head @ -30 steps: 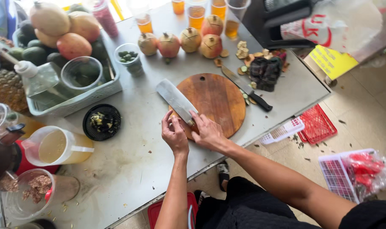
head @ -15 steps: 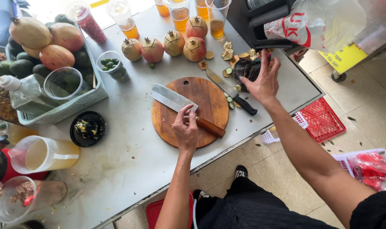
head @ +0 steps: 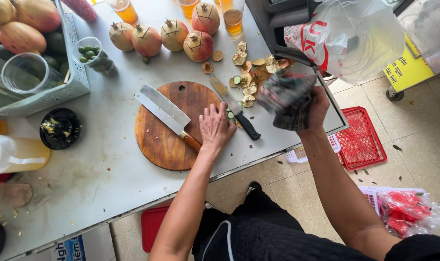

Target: The person sorts pomegranates from a red tray into a white plastic basket, then sweeps leaves and debris from the floor by hand and places them in a waste container.

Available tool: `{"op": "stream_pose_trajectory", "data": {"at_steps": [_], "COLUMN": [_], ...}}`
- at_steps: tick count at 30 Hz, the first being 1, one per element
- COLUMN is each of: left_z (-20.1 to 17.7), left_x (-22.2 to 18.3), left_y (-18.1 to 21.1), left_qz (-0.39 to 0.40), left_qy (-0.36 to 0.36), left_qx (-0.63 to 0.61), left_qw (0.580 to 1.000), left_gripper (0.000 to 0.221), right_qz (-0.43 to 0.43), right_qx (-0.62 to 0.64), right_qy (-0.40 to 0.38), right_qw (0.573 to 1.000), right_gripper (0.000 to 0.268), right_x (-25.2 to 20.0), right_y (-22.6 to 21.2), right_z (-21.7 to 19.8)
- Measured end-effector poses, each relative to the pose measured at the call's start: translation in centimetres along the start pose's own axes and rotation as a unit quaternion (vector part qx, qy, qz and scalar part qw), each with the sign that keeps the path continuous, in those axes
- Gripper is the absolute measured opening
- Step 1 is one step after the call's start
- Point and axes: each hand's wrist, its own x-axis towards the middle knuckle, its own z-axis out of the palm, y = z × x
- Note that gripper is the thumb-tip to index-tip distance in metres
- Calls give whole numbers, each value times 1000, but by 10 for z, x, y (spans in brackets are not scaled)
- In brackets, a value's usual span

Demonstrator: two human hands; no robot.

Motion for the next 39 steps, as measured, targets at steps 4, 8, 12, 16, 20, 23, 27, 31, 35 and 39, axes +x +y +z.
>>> {"op": "stream_pose_trajectory", "data": {"at_steps": [4, 8, 12, 16, 20, 23, 27, 31, 35, 39], "left_z": [-14, -17, -34, -48, -49, -58, -82, -96, -100, -104], "left_x": [-10, -16, -27, -39, -37, -38, -49, -72, -96, -97], "left_y": [-1, 1, -25, -48, -61, -84, -130, -162, -188, -210], "left_qz": [38, 27, 49, 116, 138, 117, 122, 142, 145, 159], "left_qy": [-24, -10, -10, -65, -51, -84, -76, -85, -52, 21], "left_qx": [-20, 15, -17, -17, -15, -5, -25, -58, -101, -164], "left_qw": [999, 999, 999, 991, 989, 990, 989, 984, 983, 973], "left_gripper": [82, 88, 93, 96, 93, 96, 92, 88, 87, 77], "right_qz": [37, 20, 84, 99, 149, 98, 47, 45, 50, 109], "right_qx": [-54, -512, -849, -888, -880, -884, -880, -883, -837, -826], "right_qy": [0, 22, -18, -37, 13, 6, 38, 29, -106, -170], "right_qw": [998, 858, 522, 449, 450, 457, 472, 467, 534, 526], "right_gripper": [39, 50, 67, 62, 57, 58, 52, 51, 54, 53], "right_x": [-4, -1, -15, -11, -6, -10, -18, -36, -35, -24], "right_y": [18, 53, 80, 102, 98, 91, 89, 82, 112, 194], "right_z": [-25, -28, 21, 46, 38, 21, 15, 48, 92, 137]}}
